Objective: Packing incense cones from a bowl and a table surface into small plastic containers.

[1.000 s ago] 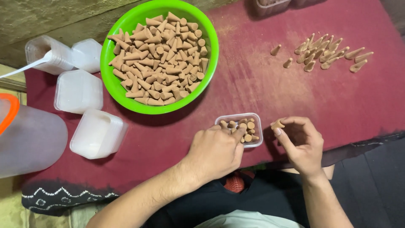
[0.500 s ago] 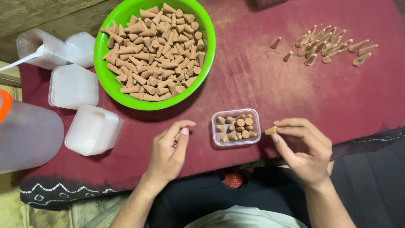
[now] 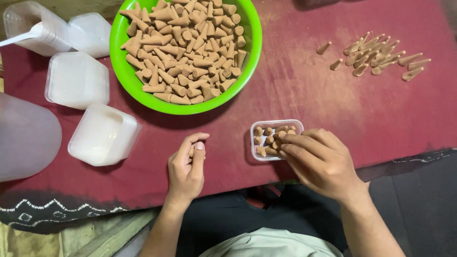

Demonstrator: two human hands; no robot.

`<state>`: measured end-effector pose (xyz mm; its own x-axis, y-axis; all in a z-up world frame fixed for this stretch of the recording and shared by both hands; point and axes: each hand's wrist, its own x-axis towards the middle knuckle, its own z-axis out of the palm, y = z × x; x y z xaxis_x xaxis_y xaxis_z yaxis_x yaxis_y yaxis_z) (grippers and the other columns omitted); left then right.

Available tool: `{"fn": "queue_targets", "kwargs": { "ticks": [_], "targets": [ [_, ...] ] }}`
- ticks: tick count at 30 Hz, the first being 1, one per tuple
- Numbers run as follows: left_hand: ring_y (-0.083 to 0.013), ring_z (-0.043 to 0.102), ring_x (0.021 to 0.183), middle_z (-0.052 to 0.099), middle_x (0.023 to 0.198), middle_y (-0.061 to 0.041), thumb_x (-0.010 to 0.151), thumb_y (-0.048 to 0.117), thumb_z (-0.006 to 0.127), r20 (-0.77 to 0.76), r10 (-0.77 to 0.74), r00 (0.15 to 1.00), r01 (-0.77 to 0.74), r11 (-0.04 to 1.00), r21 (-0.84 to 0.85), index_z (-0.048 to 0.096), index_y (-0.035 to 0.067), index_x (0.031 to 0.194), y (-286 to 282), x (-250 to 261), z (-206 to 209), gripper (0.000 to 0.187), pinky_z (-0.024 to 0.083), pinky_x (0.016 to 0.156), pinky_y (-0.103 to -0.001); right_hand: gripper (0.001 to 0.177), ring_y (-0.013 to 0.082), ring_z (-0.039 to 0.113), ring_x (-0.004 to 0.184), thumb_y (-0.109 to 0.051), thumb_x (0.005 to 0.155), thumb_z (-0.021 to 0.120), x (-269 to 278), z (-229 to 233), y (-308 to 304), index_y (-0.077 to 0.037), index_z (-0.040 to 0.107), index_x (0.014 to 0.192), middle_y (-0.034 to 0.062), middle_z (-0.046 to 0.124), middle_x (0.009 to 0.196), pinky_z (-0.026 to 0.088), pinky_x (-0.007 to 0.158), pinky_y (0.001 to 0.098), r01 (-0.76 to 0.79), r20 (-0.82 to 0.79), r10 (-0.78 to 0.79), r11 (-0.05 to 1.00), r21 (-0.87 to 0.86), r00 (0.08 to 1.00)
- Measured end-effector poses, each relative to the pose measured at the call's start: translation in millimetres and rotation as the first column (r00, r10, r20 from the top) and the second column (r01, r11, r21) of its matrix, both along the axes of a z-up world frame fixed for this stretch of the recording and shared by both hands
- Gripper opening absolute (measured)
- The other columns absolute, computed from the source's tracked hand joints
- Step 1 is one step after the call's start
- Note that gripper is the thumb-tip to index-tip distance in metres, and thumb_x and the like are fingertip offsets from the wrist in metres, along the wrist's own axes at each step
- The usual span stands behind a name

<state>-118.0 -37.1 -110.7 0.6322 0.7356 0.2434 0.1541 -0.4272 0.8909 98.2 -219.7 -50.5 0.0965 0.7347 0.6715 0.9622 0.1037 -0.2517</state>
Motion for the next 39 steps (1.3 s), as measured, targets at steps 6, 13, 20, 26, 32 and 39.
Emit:
{"fn": "queue_targets", "kwargs": {
  "ticks": [6, 13, 20, 26, 32, 39],
  "targets": [
    [-0.0194, 0.051, 0.051, 0.059, 0.058, -0.009, 0.104, 0.014, 0.046, 0.052, -0.023, 0.998, 0.023, 1.000, -0.010, 0.070, 0.004, 0.110, -1, -1, 7, 0.027, 0.052, 0.056, -0.033, 0.007, 0.0300, 0.069, 0.073, -0.004, 0.084, 0.079, -8, -13, -26, -0.007, 0.079, 0.090, 0.0082, 0.078, 0.093, 0.059, 0.074, 0.0375, 0.062, -0.189, -0.055, 0.997, 0.036, 0.980],
    [-0.0156, 0.062, 0.064, 0.063, 0.072, -0.004, 0.106, 0.030, 0.035, 0.052, -0.168, 0.984, 0.175, 0.958, -0.227, 0.059, 0.004, 0.112, -55, 4, 28, 0.036, 0.061, 0.065, -0.031, 0.012, 0.0258, 0.069, 0.076, -0.005, 0.087, 0.075, -51, -12, -29, 0.002, 0.070, 0.096, 0.0142, 0.074, 0.092, 0.058, 0.071, 0.0338, -0.133, -0.269, 0.131, 0.991, 0.013, 0.954],
    [-0.0217, 0.070, 0.061, 0.067, 0.078, -0.008, 0.107, 0.025, 0.034, 0.045, -0.376, 0.926, 0.375, 0.893, -0.247, 0.053, 0.000, 0.119, -83, 20, 35, 0.034, 0.057, 0.067, -0.035, 0.015, 0.0217, 0.061, 0.066, -0.011, 0.090, 0.076, -62, -4, -16, 0.002, 0.070, 0.094, 0.0118, 0.069, 0.085, 0.052, 0.061, 0.0297, -0.167, -0.288, 0.170, 0.985, 0.035, 0.942],
    [-0.0233, 0.067, 0.062, 0.064, 0.073, -0.007, 0.107, 0.039, 0.031, 0.068, -0.419, 0.906, 0.424, 0.899, -0.106, 0.044, -0.005, 0.128, -88, 24, 33, 0.051, 0.052, 0.063, -0.037, 0.017, 0.0250, 0.066, 0.071, -0.008, 0.091, 0.074, -61, 0, -21, 0.005, 0.068, 0.101, 0.0163, 0.071, 0.093, 0.056, 0.065, 0.0307, -0.182, -0.313, 0.169, 0.983, -0.011, 0.935],
    [-0.0246, 0.064, 0.066, 0.060, 0.081, -0.011, 0.099, 0.087, 0.007, 0.035, -0.451, 0.892, 0.444, 0.888, 0.123, 0.026, -0.012, 0.142, -90, 23, 27, 0.110, 0.051, 0.061, -0.042, 0.023, 0.0241, 0.063, 0.072, -0.010, 0.096, 0.068, -61, 0, -29, 0.002, 0.066, 0.115, 0.0157, 0.070, 0.104, 0.055, 0.066, 0.0317, -0.170, -0.246, 0.145, 0.982, -0.082, 0.958],
    [-0.0157, 0.049, 0.072, 0.051, 0.083, -0.010, 0.106, 0.071, 0.022, 0.183, -0.386, 0.904, 0.412, 0.901, -0.135, 0.016, -0.008, 0.149, -72, 21, 20, 0.090, 0.043, 0.065, -0.027, 0.018, 0.0241, 0.072, 0.079, -0.001, 0.087, 0.075, -47, -5, -26, 0.003, 0.066, 0.101, 0.0144, 0.073, 0.095, 0.061, 0.073, 0.0312, -0.133, -0.375, 0.108, 0.990, -0.040, 0.921]
  ]
}}
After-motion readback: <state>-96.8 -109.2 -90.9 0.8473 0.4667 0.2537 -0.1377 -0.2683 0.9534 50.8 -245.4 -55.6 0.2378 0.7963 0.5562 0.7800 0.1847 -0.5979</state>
